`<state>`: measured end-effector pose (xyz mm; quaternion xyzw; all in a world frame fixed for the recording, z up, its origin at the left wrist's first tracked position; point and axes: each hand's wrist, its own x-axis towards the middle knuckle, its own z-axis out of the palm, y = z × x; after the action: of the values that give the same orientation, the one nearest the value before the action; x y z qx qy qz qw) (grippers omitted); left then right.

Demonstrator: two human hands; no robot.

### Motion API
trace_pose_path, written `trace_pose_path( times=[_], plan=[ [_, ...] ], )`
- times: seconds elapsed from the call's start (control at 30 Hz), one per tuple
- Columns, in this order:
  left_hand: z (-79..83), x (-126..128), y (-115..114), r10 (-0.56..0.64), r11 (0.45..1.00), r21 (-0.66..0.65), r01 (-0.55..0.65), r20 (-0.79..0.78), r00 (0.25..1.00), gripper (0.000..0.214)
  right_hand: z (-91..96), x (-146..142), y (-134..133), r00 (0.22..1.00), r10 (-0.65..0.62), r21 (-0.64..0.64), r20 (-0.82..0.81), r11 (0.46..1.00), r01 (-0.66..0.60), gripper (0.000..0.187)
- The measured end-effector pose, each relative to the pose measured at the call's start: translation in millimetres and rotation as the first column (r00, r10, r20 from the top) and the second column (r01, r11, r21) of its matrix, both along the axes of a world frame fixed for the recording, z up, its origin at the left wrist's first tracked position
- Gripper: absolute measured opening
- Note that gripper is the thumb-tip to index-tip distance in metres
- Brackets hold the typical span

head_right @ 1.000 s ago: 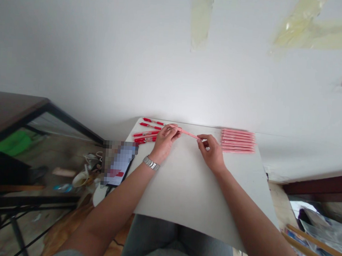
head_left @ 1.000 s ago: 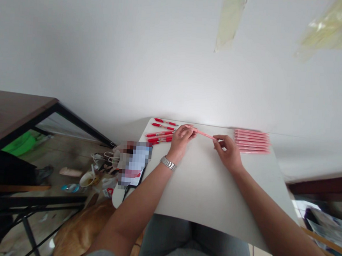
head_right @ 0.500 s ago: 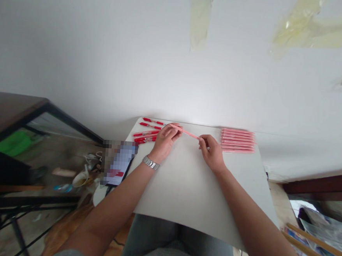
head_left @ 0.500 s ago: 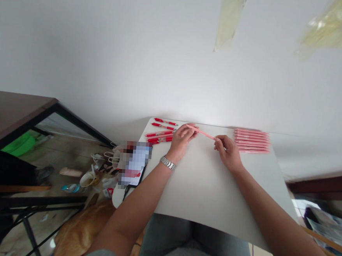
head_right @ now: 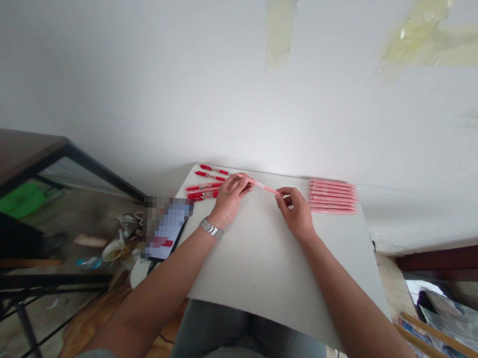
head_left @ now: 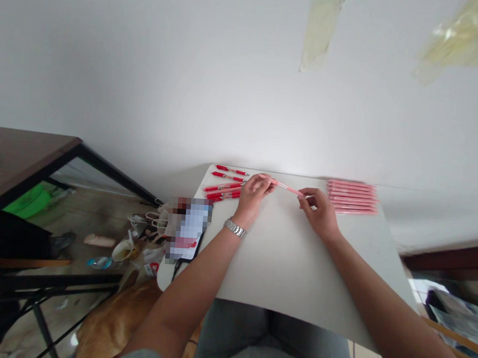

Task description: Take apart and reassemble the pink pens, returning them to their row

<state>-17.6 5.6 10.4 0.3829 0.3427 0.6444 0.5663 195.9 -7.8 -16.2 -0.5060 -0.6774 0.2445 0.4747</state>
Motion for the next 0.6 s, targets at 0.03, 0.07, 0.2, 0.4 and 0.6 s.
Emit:
trace_pose_path(
  times=[0.03, 0.07, 0.2, 0.4, 0.6],
  plan=[
    [0.5, -0.2, -0.2, -0.008, 1.000, 0.004, 0.008, 0.003, 1.000, 0.030, 0.4, 0.1, -0.2, 1.000, 0.004, 0.002, 0.002, 1.000, -0.004, 0.034],
    [1.1, -0.3, -0.5, -0.014, 1.000, 0.005, 0.014, 0.005, 1.000, 0.030, 0.8, 0.1, -0.4, 1.000, 0.010, 0.003, 0.002, 1.000, -0.010, 0.035],
    [2.7, -0.8, -1.1, -0.028, 1.000, -0.005, 0.028, 0.011, 1.000, 0.031, 0.9, -0.2, -1.2, 1.000, 0.029, 0.006, -0.006, 1.000, -0.029, 0.035],
    [3.4, -0.5, -1.0, -0.022, 1.000, -0.004, 0.022, -0.004, 1.000, 0.030, 2.6, -0.4, -2.6, 0.999, 0.038, 0.001, 0.006, 0.999, -0.038, 0.034],
    [2.6, -1.6, -0.9, -0.048, 0.999, 0.021, 0.049, -0.034, 0.998, 0.030, 6.2, -0.9, -4.4, 0.999, 0.044, -0.013, 0.008, 0.999, -0.044, 0.036]
  ],
)
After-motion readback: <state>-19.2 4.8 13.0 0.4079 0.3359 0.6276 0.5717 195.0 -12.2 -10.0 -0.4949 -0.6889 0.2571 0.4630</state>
